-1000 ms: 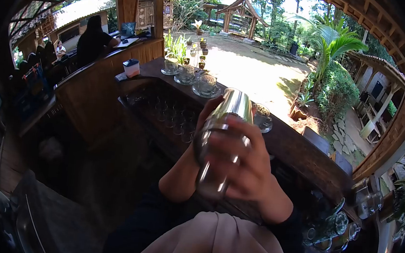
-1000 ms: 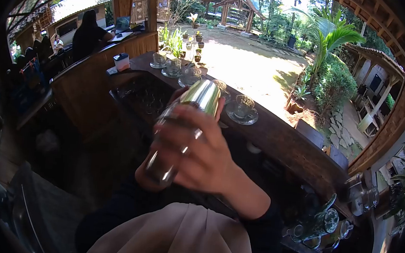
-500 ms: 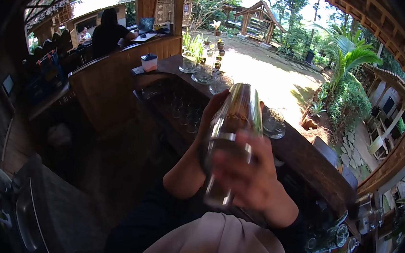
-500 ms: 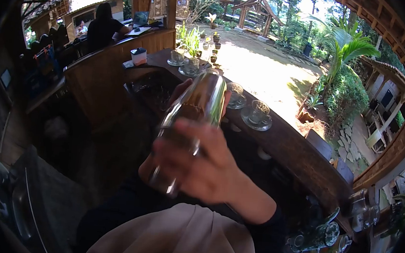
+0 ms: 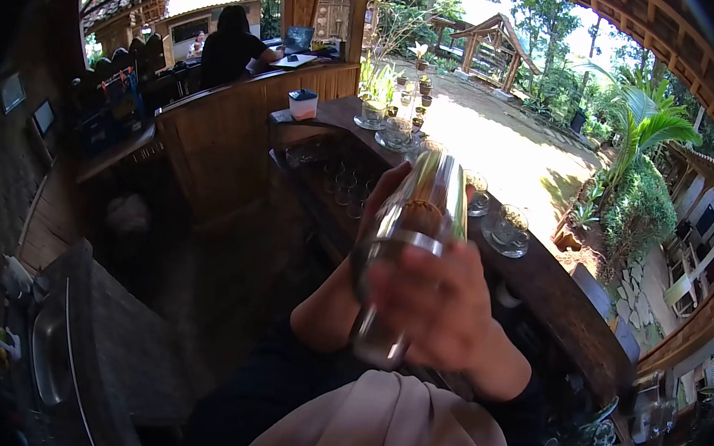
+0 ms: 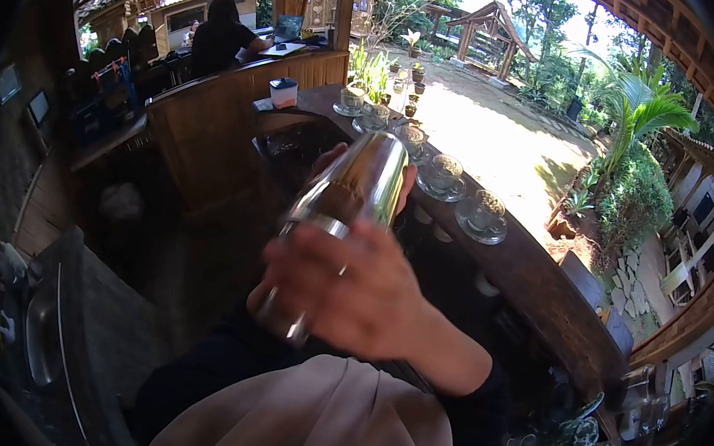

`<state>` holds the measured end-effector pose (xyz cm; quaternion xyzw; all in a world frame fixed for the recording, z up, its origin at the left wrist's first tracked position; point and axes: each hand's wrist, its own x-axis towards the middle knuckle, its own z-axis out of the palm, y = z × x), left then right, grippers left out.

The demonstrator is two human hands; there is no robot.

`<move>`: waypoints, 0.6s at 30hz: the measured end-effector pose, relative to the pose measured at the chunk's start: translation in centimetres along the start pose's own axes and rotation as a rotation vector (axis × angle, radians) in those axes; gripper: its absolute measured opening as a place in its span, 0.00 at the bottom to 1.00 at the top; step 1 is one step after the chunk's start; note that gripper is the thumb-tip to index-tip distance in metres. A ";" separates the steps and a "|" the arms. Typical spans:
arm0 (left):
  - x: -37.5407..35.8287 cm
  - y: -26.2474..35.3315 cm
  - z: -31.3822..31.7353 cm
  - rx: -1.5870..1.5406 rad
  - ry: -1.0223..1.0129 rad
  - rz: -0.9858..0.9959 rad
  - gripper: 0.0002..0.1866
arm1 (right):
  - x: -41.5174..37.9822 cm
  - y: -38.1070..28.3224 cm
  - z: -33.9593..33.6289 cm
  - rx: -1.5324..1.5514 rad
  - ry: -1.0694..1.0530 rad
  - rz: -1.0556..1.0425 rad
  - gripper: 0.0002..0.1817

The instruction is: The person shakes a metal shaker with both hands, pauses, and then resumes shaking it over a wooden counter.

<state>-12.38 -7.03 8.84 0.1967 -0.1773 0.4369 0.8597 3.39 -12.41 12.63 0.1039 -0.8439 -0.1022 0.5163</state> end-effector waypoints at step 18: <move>-0.3 -3.7 2.0 0.283 -0.502 0.259 0.42 | 0.6 -3.9 -1.6 -0.138 -0.027 -0.667 0.17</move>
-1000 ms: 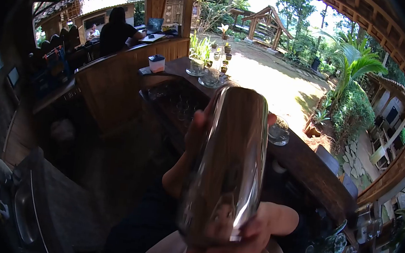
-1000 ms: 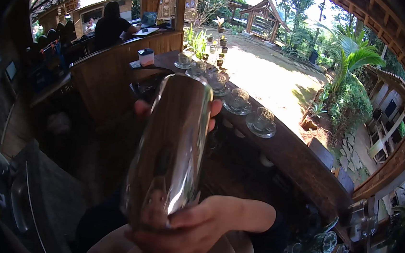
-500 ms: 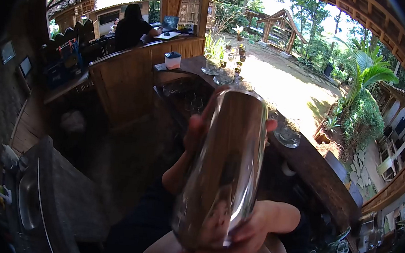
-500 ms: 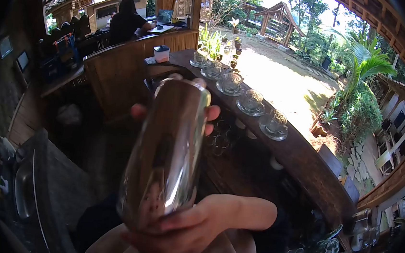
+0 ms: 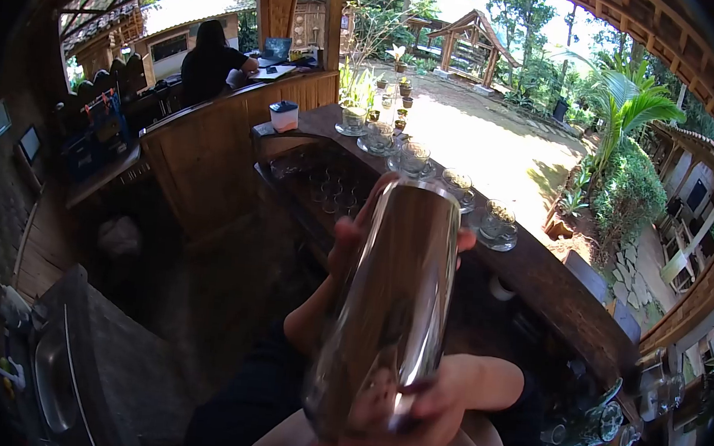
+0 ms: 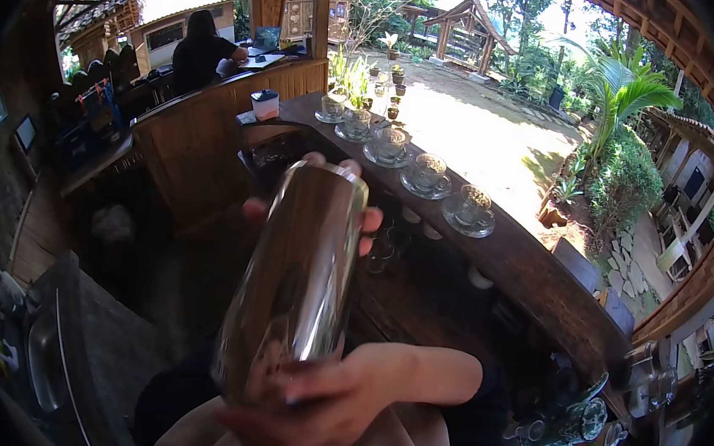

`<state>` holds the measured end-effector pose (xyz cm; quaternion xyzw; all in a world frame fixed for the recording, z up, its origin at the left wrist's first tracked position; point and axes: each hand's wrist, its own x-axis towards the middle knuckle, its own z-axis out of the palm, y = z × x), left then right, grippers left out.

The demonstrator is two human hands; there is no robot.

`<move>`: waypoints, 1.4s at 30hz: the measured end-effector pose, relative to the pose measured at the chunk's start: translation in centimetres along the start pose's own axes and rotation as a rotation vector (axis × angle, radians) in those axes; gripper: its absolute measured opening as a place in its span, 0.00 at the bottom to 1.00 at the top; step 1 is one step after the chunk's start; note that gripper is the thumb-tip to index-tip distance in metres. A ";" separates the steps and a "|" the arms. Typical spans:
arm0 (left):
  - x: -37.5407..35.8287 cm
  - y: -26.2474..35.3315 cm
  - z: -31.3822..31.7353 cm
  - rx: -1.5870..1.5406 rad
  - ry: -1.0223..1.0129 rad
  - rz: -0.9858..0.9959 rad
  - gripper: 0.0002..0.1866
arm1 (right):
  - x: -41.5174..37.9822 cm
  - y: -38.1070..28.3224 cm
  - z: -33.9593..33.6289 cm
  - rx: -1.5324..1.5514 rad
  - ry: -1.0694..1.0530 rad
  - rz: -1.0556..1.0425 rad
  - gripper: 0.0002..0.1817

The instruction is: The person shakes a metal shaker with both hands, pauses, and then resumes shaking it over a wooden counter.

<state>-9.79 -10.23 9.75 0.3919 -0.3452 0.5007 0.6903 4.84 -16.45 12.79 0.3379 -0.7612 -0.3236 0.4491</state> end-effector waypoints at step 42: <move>1.2 -1.7 -4.8 -0.331 0.203 -0.295 0.32 | -3.8 0.7 -0.8 -0.096 0.119 0.666 0.15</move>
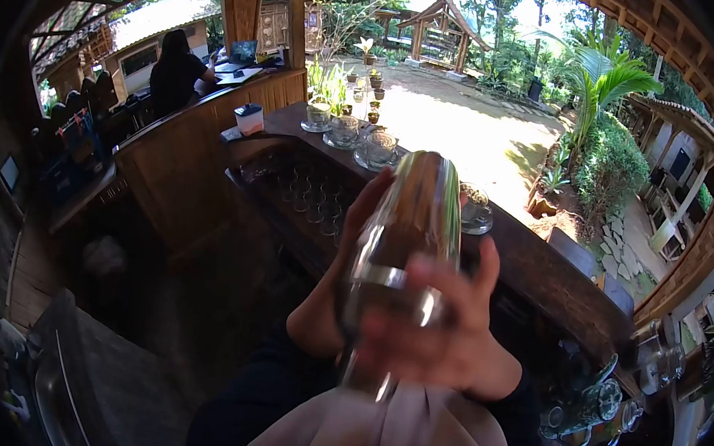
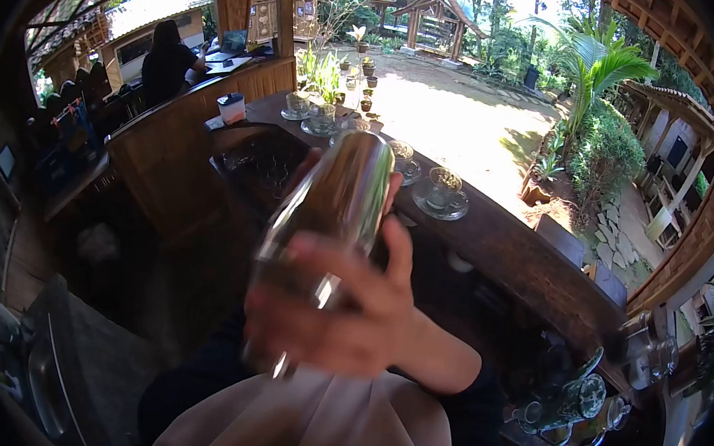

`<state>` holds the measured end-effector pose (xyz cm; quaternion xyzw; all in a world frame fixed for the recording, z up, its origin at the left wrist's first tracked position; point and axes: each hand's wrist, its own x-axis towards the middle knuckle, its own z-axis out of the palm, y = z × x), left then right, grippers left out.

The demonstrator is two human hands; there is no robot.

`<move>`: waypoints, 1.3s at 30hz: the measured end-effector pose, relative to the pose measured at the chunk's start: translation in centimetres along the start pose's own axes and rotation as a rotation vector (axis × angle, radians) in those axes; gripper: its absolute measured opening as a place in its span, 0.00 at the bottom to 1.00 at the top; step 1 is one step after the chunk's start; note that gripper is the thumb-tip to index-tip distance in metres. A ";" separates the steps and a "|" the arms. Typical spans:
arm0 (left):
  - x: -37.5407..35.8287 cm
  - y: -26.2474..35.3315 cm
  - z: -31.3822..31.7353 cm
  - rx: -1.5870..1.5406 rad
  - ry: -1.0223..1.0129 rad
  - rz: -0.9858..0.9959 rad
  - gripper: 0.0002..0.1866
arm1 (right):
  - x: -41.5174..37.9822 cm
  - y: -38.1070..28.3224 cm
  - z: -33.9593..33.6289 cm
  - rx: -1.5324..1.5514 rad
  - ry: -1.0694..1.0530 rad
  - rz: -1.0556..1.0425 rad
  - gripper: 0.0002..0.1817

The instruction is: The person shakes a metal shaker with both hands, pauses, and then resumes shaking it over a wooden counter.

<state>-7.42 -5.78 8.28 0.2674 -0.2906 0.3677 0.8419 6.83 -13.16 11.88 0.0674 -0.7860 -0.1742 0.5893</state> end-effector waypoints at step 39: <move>1.6 1.5 -7.5 -0.649 0.080 -0.245 0.29 | -3.9 5.7 0.4 0.085 -0.207 0.300 0.19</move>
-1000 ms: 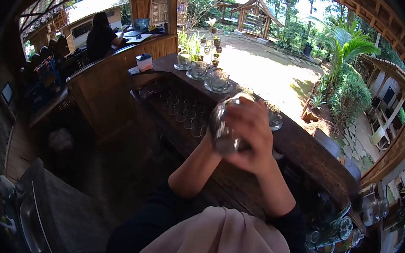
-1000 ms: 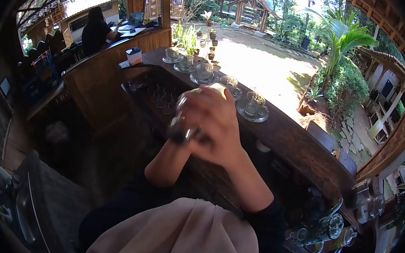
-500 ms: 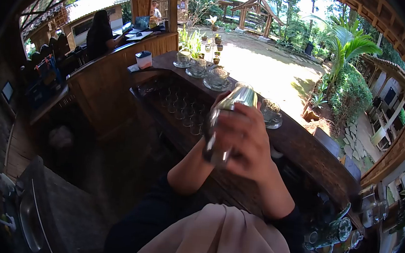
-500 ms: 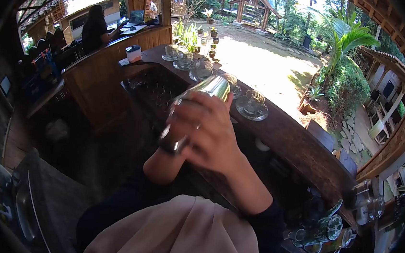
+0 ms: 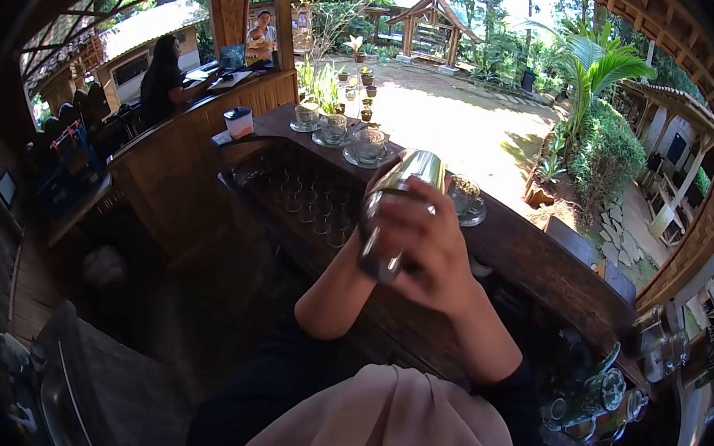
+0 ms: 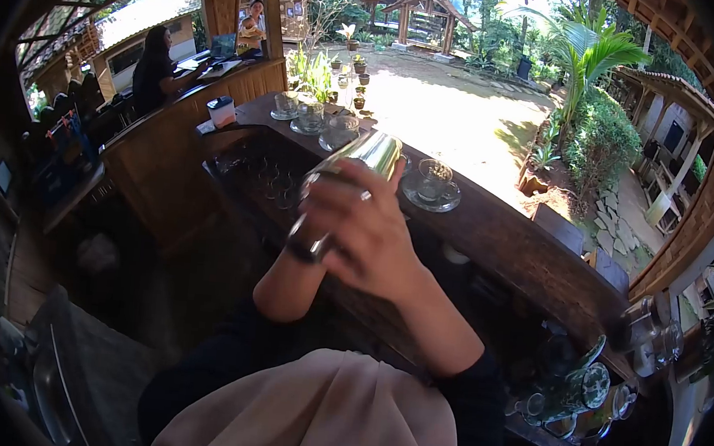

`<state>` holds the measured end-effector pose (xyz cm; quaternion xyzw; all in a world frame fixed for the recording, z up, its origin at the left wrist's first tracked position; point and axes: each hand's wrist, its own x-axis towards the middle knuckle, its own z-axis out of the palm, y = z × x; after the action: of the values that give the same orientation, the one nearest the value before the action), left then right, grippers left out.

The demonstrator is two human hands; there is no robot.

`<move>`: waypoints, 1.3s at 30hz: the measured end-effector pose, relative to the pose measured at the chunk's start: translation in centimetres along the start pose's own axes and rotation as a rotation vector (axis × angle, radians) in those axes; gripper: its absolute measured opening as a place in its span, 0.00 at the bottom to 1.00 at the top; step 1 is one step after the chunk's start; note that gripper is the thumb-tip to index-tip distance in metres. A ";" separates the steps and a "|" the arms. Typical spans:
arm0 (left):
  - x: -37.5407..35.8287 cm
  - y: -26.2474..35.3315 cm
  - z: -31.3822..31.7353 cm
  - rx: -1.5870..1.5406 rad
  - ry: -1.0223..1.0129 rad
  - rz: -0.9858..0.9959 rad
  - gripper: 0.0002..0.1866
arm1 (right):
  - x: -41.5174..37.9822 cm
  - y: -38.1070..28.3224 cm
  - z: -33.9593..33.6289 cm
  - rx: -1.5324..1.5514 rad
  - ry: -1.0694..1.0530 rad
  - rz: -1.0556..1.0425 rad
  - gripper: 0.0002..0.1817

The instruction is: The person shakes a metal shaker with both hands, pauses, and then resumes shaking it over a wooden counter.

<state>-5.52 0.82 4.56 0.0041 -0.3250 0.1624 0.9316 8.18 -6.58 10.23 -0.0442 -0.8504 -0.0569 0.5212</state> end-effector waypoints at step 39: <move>0.7 -9.5 6.3 0.980 -0.240 0.520 0.39 | 0.2 -8.9 -1.2 -0.125 0.078 -0.485 0.16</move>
<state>-5.92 -8.74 10.86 0.3745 -0.3056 0.5168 0.7066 7.94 -15.58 10.46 0.1313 -0.8101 -0.2345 0.5211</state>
